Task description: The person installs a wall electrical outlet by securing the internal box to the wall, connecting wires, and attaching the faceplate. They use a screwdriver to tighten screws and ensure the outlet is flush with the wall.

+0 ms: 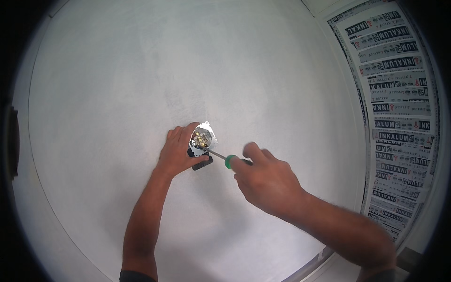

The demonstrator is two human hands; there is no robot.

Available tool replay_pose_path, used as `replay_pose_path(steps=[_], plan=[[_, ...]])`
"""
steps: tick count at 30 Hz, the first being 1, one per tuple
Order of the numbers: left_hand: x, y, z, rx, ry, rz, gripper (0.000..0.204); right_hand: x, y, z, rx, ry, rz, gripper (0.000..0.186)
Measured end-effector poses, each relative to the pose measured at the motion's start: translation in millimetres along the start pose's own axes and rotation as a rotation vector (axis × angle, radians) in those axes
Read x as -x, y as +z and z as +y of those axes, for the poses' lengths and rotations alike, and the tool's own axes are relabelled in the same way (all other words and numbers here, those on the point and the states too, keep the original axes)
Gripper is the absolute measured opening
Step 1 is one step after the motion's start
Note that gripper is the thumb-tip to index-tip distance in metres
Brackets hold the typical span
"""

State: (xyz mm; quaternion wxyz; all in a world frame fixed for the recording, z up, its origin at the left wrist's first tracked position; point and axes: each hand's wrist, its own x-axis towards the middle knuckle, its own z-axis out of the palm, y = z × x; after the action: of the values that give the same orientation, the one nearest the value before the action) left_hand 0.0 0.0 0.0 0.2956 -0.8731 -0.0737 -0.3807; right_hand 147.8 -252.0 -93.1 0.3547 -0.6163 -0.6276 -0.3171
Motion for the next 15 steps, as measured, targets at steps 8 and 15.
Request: replay_pose_path(steps=[8,15], plan=[[2,-3,2,0.052,0.011,0.052,0.103,-14,-21,0,0.351,-0.461,0.140,0.015],[1,0,0,0.048,0.024,0.079,0.102,-2,-2,9,0.347,-0.524,0.166,0.012]])
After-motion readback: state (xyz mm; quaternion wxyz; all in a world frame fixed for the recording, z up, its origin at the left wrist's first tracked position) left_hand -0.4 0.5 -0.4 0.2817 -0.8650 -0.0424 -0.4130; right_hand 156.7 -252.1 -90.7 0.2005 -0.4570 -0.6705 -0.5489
